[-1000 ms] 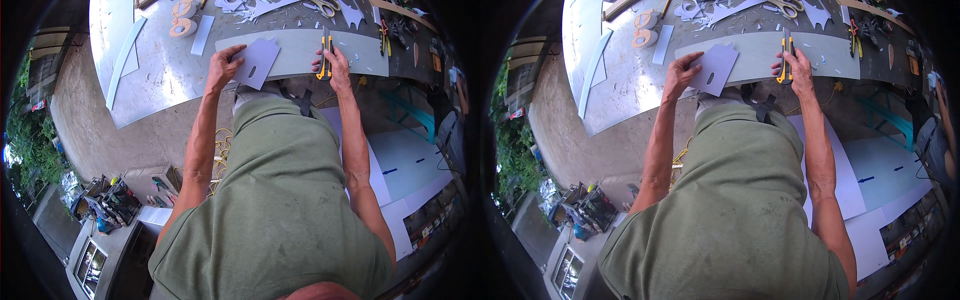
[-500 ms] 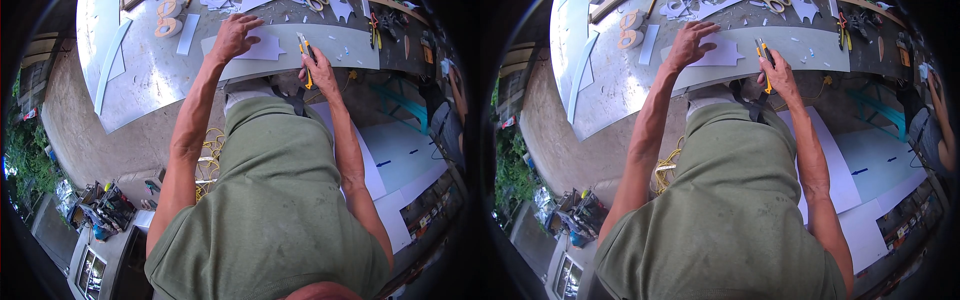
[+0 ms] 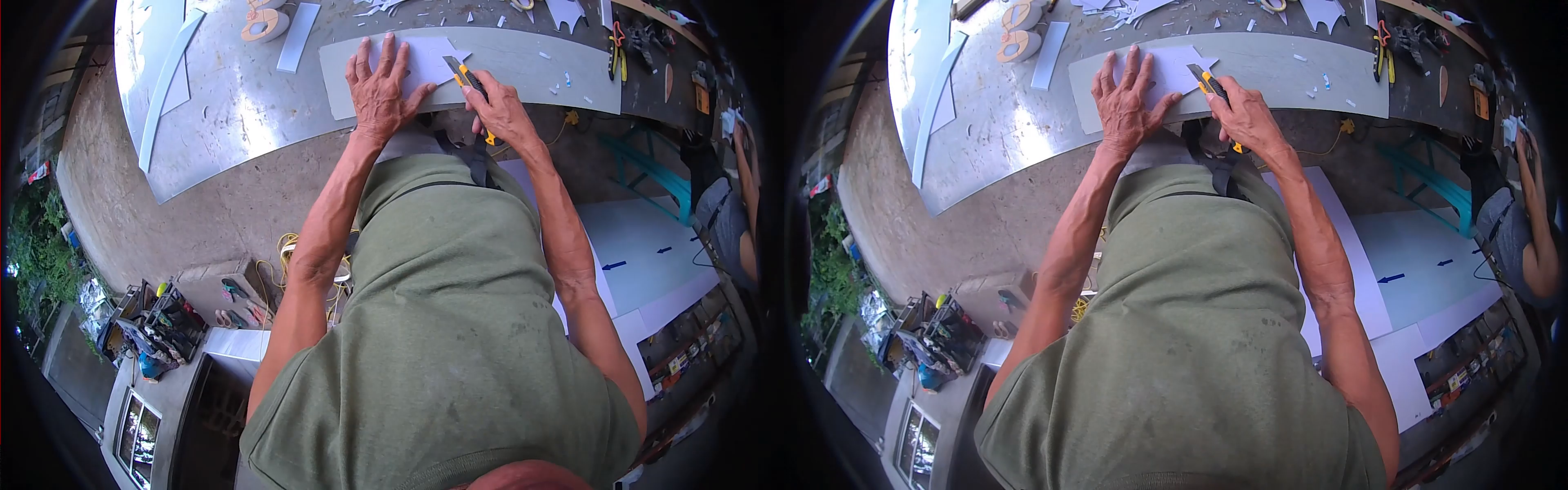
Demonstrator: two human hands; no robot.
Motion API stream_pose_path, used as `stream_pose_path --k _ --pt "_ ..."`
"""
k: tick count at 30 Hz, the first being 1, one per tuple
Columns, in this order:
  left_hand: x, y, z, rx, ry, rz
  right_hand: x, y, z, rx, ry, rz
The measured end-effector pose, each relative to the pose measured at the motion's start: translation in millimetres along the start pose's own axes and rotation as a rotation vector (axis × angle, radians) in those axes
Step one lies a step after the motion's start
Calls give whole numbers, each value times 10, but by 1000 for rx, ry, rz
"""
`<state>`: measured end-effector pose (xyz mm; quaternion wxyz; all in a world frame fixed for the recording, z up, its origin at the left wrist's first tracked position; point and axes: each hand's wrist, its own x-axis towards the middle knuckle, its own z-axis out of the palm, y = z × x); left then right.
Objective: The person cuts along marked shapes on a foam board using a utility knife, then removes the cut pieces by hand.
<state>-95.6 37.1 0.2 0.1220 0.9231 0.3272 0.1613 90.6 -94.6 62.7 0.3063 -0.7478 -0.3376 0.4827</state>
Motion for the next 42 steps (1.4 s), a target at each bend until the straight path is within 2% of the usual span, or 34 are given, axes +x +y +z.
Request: stream_pose_path --k 2,9,12,21,23,24,27,29,30,32,33,36,39,41,42 --pt "-63 44 53 -9 62 -63 52 -42 58 -137 28 -41" --pt "-77 90 61 43 47 -95 170 8 179 -286 29 -69" --pt "-86 98 76 7 67 -103 203 86 189 -367 83 -164" --pt "-95 70 60 -14 67 -102 213 32 184 -360 102 -163" --pt "-99 73 29 -87 61 -98 147 -144 140 -85 110 -14" --pt "-88 65 18 -88 63 -96 160 -111 122 -86 113 -15" --pt "-29 -2 -66 -56 -17 -70 262 69 23 -152 233 -136" --pt "60 -78 -170 -13 -173 32 361 156 -8 -253 363 -451" --pt "110 -117 -210 -11 -172 36 356 123 -7 -252 368 -452" --pt "217 -203 -270 -8 -269 201 340 59 17 -176 294 -242" --pt "279 -267 -262 -4 -267 203 334 98 64 -174 296 -245" --pt "528 -364 -260 -31 -473 338 227 140 207 -16 279 -148" --pt "716 -466 -252 13 -449 395 47 30 306 75 262 -78" --pt "736 -494 -257 -63 -366 388 14 29 294 81 233 -54" --pt "700 -468 -271 -46 -311 235 2 60 314 215 192 -73"
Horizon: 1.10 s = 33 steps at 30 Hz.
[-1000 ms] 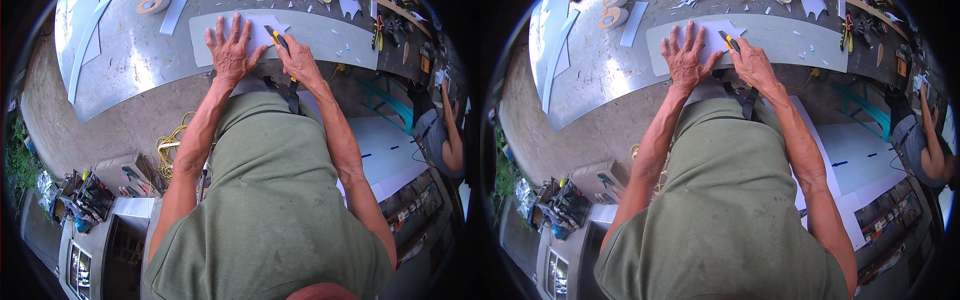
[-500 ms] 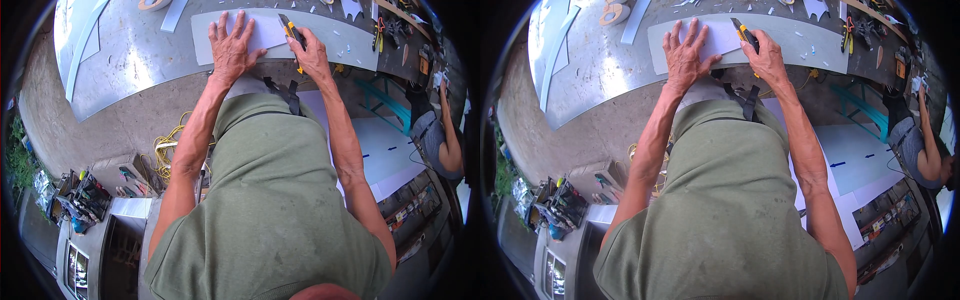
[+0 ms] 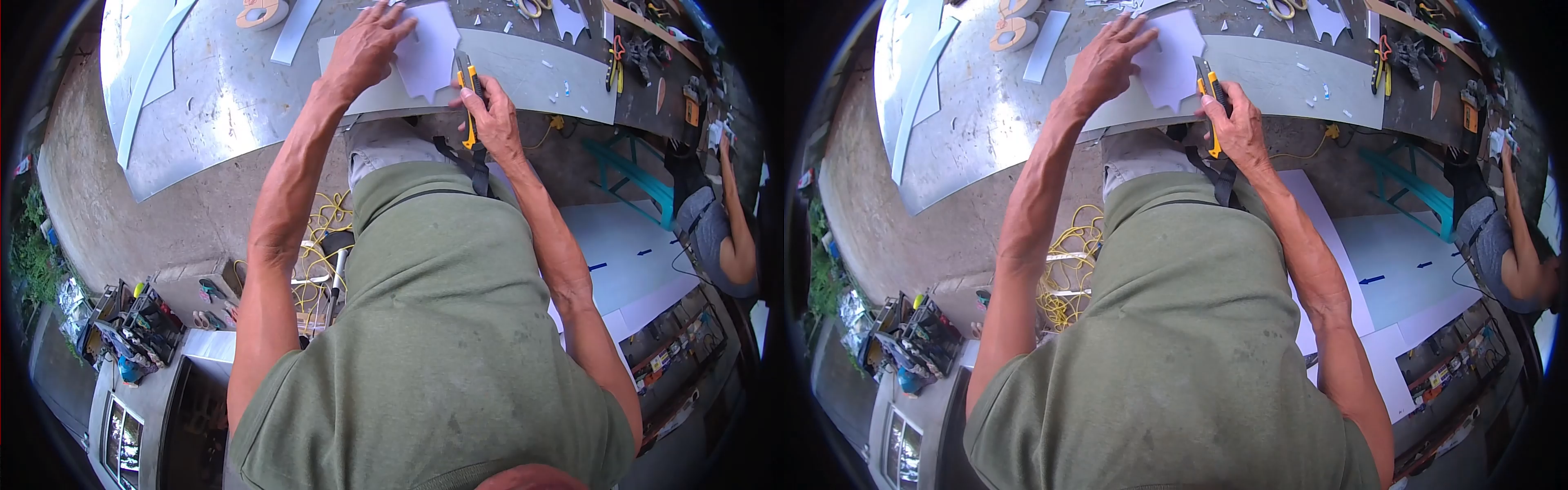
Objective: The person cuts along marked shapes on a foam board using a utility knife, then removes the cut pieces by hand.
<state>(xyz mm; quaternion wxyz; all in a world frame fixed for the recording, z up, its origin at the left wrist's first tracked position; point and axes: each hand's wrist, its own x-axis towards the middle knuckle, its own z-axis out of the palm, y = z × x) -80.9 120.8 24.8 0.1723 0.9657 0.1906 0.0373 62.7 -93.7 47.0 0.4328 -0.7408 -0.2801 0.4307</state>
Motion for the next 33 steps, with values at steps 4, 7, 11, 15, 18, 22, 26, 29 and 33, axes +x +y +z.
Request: stream_pose_path --k 4,7,11,15,18,22,26,29,33 --pt "-333 271 72 -75 146 -301 -32 65 -17 171 -75 38" --pt "-574 472 325 -133 209 -344 -8 45 -83 126 -99 66" --pt "-522 629 566 -55 347 -388 101 -139 -148 -250 -128 -42" --pt "-387 590 596 -46 426 -429 333 -194 -152 -616 -83 -373" --pt "-352 524 620 -21 405 -414 427 -173 -150 -712 -117 -412" --pt "-348 422 582 -87 386 -350 429 -194 -138 -800 -123 -362" --pt "-370 363 543 -117 353 -294 422 -199 -137 -769 -171 -305" --pt "-373 345 558 -82 339 -285 436 -151 -117 -746 -178 -332" --pt "-361 353 561 -85 339 -290 436 -164 -99 -734 -180 -354"
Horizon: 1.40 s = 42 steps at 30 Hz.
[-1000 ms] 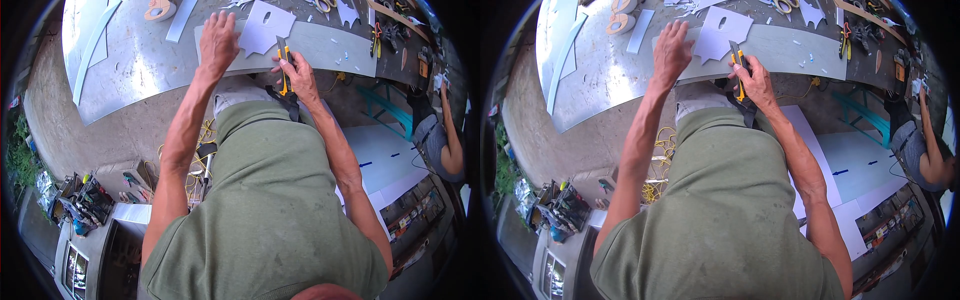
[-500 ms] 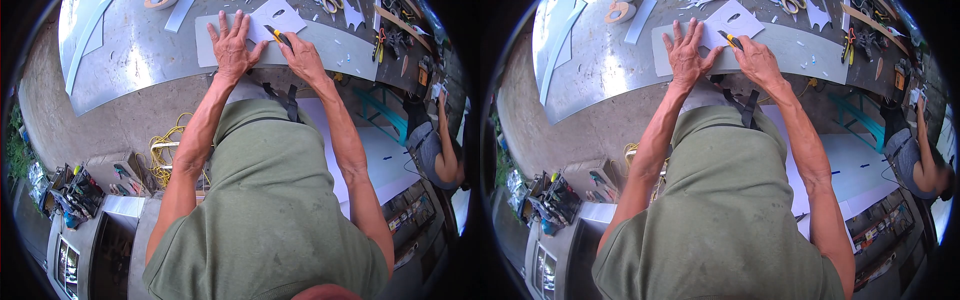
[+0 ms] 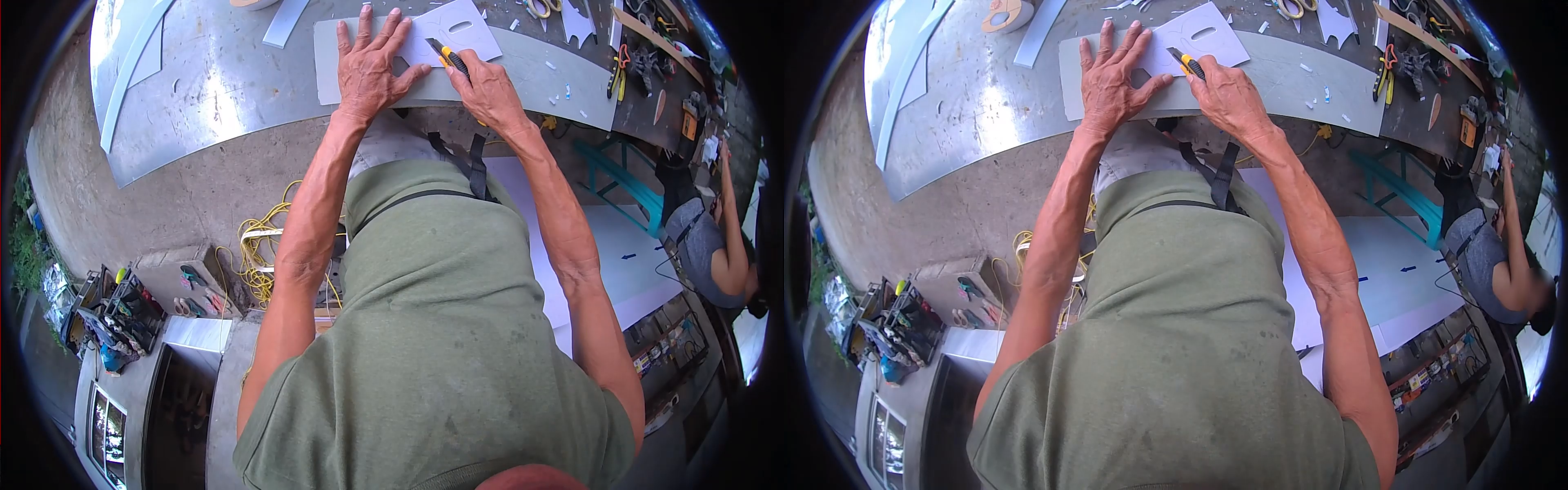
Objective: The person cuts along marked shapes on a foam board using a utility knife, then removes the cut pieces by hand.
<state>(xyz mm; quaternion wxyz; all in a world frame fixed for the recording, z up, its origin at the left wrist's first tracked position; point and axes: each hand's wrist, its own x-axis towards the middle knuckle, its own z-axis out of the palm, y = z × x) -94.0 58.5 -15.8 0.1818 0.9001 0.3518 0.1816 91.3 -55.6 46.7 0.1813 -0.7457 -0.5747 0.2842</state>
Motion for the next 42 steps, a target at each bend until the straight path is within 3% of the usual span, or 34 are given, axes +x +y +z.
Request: stream_pose_path --k 22,25,30,42 --pt "-6 10 -11 30 0 5 43 20 77 -5 3 12" --pt "-11 20 -18 28 -5 6 46 -70 57 -71 52 -78" --pt "-7 38 -32 60 -31 12 147 -345 -54 -320 -195 130" --pt "-8 74 -29 73 -19 -20 308 -542 -190 -417 -349 134"
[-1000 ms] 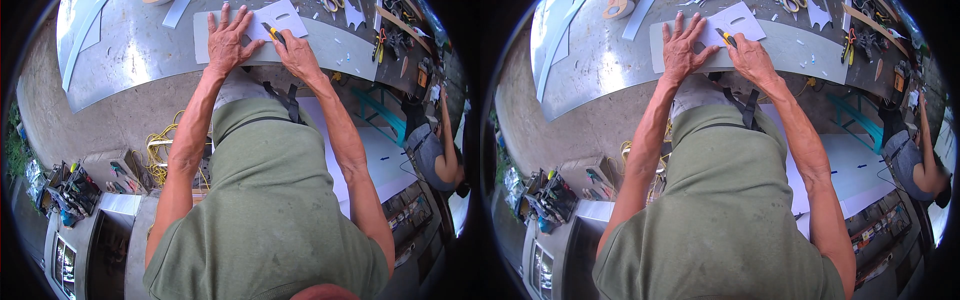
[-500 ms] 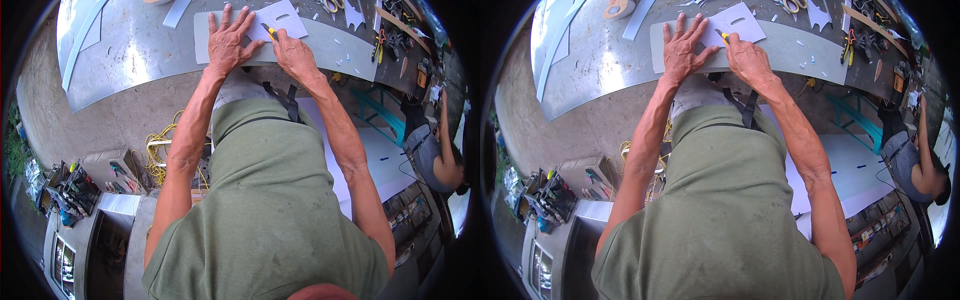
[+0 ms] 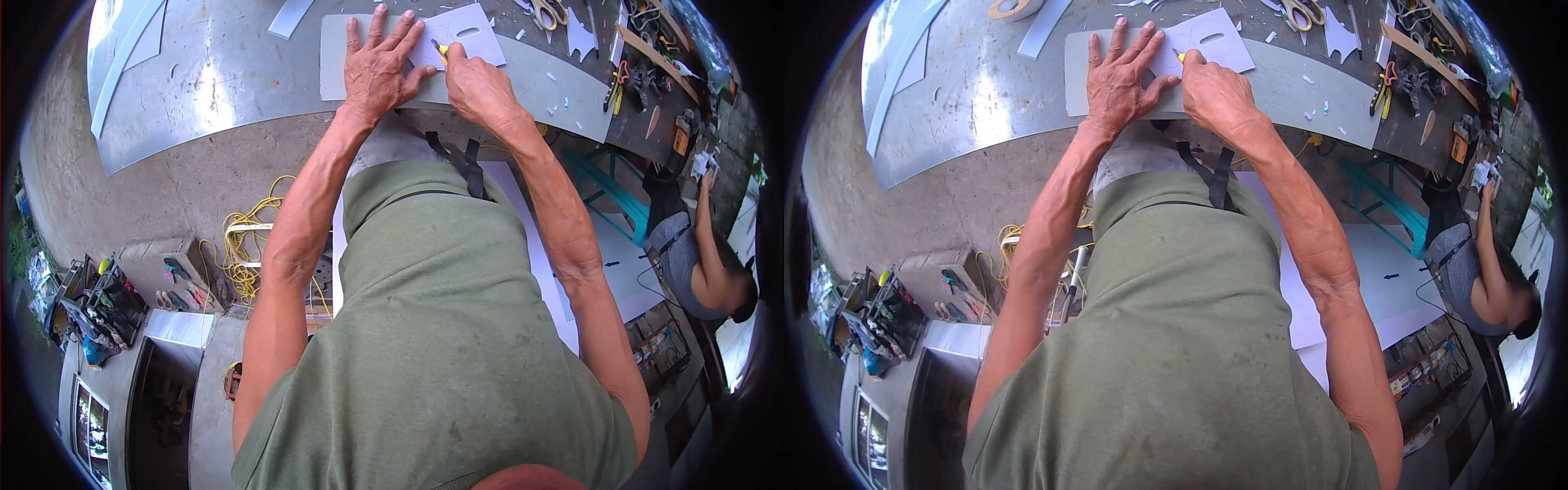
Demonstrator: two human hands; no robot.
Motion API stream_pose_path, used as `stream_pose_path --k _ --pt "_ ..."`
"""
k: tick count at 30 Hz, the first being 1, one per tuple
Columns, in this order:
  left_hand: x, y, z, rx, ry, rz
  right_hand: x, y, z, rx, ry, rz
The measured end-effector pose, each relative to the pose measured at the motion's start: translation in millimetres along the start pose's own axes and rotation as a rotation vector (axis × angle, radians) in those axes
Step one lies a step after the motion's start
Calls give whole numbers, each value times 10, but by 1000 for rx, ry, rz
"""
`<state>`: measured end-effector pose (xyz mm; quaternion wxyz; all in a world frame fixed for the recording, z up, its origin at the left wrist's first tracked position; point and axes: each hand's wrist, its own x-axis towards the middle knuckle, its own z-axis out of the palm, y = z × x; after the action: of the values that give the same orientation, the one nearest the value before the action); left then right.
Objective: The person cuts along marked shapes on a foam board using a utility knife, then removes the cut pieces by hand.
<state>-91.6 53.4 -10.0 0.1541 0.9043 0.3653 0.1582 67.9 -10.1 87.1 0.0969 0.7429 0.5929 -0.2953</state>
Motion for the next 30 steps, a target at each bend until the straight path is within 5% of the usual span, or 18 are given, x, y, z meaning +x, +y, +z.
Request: stream_pose_path --k 30 --pt "-25 40 26 45 -29 -29 -69 -55 -40 45 -77 76"
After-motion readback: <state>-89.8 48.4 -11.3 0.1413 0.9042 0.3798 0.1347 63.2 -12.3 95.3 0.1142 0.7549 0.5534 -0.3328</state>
